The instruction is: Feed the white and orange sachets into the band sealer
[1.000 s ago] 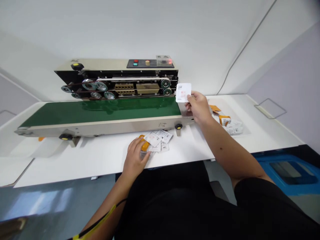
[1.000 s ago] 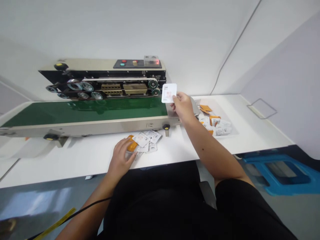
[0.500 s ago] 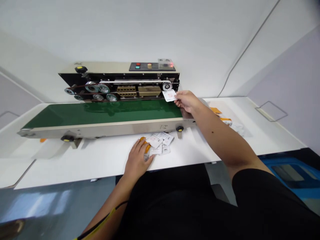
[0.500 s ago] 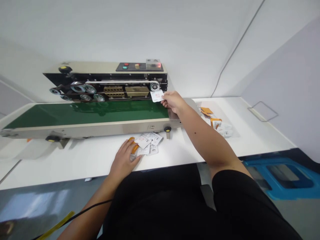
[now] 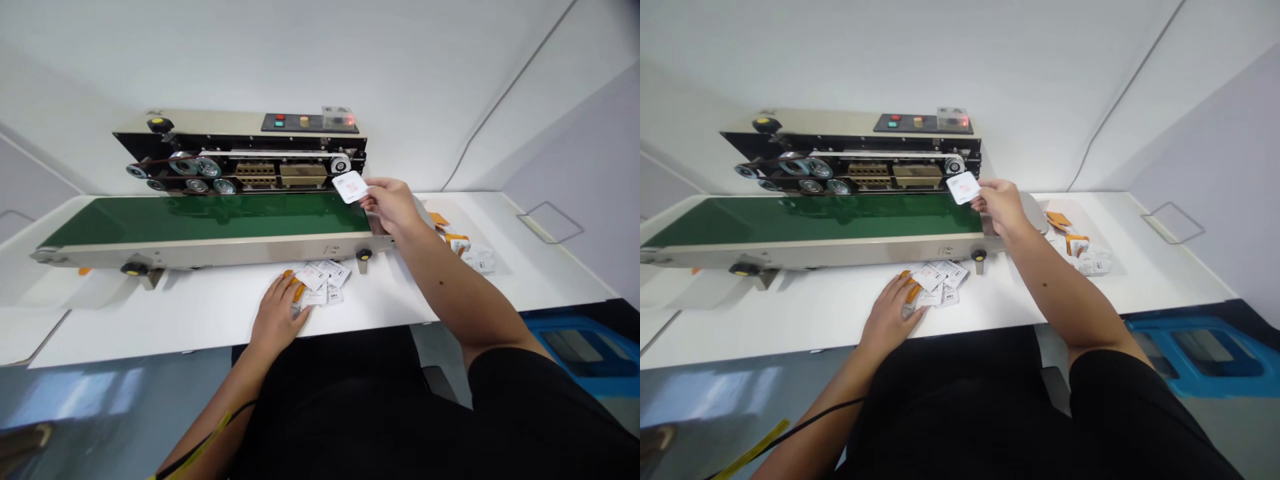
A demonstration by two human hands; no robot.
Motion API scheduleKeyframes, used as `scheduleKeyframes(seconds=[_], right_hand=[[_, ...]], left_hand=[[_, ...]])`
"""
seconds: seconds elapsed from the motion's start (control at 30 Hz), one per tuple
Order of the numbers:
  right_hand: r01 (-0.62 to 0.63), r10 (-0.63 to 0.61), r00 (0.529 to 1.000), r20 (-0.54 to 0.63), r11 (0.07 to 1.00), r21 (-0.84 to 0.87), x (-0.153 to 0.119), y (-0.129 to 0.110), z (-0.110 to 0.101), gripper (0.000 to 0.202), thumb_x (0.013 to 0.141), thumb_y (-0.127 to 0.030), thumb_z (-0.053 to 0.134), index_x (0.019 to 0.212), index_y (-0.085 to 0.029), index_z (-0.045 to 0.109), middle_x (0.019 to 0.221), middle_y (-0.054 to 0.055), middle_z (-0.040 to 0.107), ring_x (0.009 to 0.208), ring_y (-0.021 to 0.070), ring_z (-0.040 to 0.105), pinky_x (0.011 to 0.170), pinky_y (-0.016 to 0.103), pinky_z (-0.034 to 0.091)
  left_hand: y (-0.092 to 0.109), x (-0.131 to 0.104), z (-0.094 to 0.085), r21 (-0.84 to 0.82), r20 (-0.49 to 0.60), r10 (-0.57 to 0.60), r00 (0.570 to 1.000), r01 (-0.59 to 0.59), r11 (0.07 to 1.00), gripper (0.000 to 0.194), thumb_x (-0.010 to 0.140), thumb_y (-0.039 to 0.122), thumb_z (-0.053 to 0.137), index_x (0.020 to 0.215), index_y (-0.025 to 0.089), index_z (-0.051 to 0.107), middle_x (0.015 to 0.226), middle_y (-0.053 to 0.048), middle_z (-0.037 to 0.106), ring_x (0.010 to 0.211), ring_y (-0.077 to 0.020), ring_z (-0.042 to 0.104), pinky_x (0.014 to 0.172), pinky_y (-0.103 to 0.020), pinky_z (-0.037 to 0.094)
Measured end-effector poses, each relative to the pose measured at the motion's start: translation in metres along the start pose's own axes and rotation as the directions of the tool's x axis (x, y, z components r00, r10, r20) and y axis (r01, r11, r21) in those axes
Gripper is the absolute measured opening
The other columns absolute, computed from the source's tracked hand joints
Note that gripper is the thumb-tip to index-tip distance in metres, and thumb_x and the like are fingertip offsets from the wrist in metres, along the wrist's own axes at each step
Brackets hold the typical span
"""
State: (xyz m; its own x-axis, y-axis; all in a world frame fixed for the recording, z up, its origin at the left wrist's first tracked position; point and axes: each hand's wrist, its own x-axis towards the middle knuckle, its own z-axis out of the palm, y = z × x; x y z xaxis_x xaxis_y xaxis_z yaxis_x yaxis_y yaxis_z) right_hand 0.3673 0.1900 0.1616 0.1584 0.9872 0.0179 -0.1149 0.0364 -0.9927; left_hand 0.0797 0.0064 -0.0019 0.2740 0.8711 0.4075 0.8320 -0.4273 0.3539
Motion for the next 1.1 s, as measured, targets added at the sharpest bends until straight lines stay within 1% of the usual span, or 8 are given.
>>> scheduleKeyframes(seconds=[0.17, 0.37, 0.5, 0.57, 0.67, 0.8, 1.0, 1.1], right_hand=[[0.016, -0.011, 0.995, -0.098, 0.998, 0.055, -0.001, 0.002, -0.016, 0.016, 0.086, -0.007, 0.065, 0.1, -0.015, 0.067, 0.064, -0.002, 0.068, 0.052, 0.0075, 0.063, 0.054, 0.016, 0.056], [-0.102, 0.108, 0.986, 0.13, 0.993, -0.054, 0.01, -0.007, 0.012, 0.01, 0.093, -0.015, 0.069, 0.103, -0.015, 0.067, 0.081, 0.006, 0.074, 0.067, 0.011, 0.071, 0.059, 0.018, 0.059], [0.235, -0.223, 0.972, 0.074, 0.935, -0.267, -0.026, -0.001, 0.015, 0.021, 0.093, -0.026, 0.071, 0.113, -0.022, 0.07, 0.102, 0.005, 0.073, 0.084, 0.0146, 0.07, 0.065, 0.022, 0.059], [0.433, -0.432, 0.898, 0.088, 0.83, -0.352, -0.063, 0.009, 0.014, 0.021, 0.095, -0.028, 0.066, 0.115, -0.026, 0.071, 0.112, 0.006, 0.072, 0.096, 0.0182, 0.069, 0.074, 0.028, 0.061], [0.634, -0.566, 0.773, 0.286, 0.671, -0.385, -0.12, 0.038, 0.013, 0.022, 0.099, -0.027, 0.058, 0.114, -0.026, 0.074, 0.113, 0.008, 0.073, 0.102, 0.0232, 0.068, 0.083, 0.038, 0.06], [0.729, -0.503, 0.675, 0.54, 0.569, -0.38, -0.164, 0.086, 0.016, 0.025, 0.099, -0.026, 0.059, 0.117, -0.025, 0.075, 0.11, 0.009, 0.075, 0.105, 0.0261, 0.067, 0.096, 0.048, 0.057], [0.678, -0.311, 0.67, 0.674, 0.626, -0.385, -0.178, 0.115, 0.021, 0.046, 0.099, -0.033, 0.064, 0.144, -0.032, 0.063, 0.141, 0.006, 0.067, 0.133, 0.0324, 0.059, 0.114, 0.053, 0.05], [0.568, -0.253, 0.746, 0.616, 0.724, -0.39, -0.177, 0.114, 0.027, 0.033, 0.099, -0.034, 0.063, 0.131, -0.033, 0.07, 0.122, 0.005, 0.075, 0.115, 0.0308, 0.068, 0.104, 0.051, 0.056]], left_hand=[[0.001, 0.001, 0.002, -0.037, -0.028, 0.002, 1.0, -0.003, 0.999, 0.055, 0.089, 0.041, 0.074, 0.139, 0.021, 0.062, 0.157, -0.015, 0.054, 0.149, -0.042, 0.046, 0.122, -0.064, 0.042], [0.003, 0.002, 0.002, -0.003, -0.016, -0.001, 1.0, 0.001, 1.0, 0.053, 0.092, 0.04, 0.072, 0.14, 0.019, 0.062, 0.156, -0.017, 0.055, 0.144, -0.0416, 0.052, 0.12, -0.064, 0.044], [0.003, -0.006, 0.001, -0.024, -0.1, 0.008, 0.995, -0.01, 1.0, 0.037, 0.098, 0.034, 0.066, 0.132, 0.021, 0.068, 0.141, -0.014, 0.069, 0.131, -0.0365, 0.065, 0.112, -0.059, 0.053], [0.002, -0.011, 0.0, -0.072, -0.174, 0.021, 0.985, -0.034, 0.997, 0.028, 0.101, 0.029, 0.062, 0.126, 0.022, 0.072, 0.131, -0.011, 0.074, 0.126, -0.0324, 0.069, 0.11, -0.055, 0.055], [-0.002, -0.013, -0.003, -0.166, -0.255, 0.009, 0.967, -0.053, 0.985, 0.025, 0.102, 0.023, 0.058, 0.12, 0.024, 0.075, 0.124, -0.008, 0.077, 0.123, -0.0283, 0.07, 0.108, -0.052, 0.058], [-0.004, -0.011, -0.01, -0.25, -0.315, -0.082, 0.946, 0.001, 0.968, 0.023, 0.101, 0.024, 0.06, 0.113, 0.028, 0.079, 0.122, -0.005, 0.077, 0.123, -0.0272, 0.068, 0.108, -0.054, 0.057], [0.007, -0.011, -0.026, -0.403, -0.343, -0.292, 0.893, 0.141, 0.904, 0.017, 0.099, 0.031, 0.068, 0.108, 0.027, 0.081, 0.105, -0.004, 0.078, 0.097, -0.0209, 0.072, 0.092, -0.04, 0.061], [0.015, -0.007, -0.033, -0.529, -0.253, -0.41, 0.876, 0.23, 0.817, 0.02, 0.096, 0.038, 0.071, 0.105, 0.024, 0.081, 0.096, -0.004, 0.078, 0.084, -0.0189, 0.072, 0.078, -0.033, 0.062]])
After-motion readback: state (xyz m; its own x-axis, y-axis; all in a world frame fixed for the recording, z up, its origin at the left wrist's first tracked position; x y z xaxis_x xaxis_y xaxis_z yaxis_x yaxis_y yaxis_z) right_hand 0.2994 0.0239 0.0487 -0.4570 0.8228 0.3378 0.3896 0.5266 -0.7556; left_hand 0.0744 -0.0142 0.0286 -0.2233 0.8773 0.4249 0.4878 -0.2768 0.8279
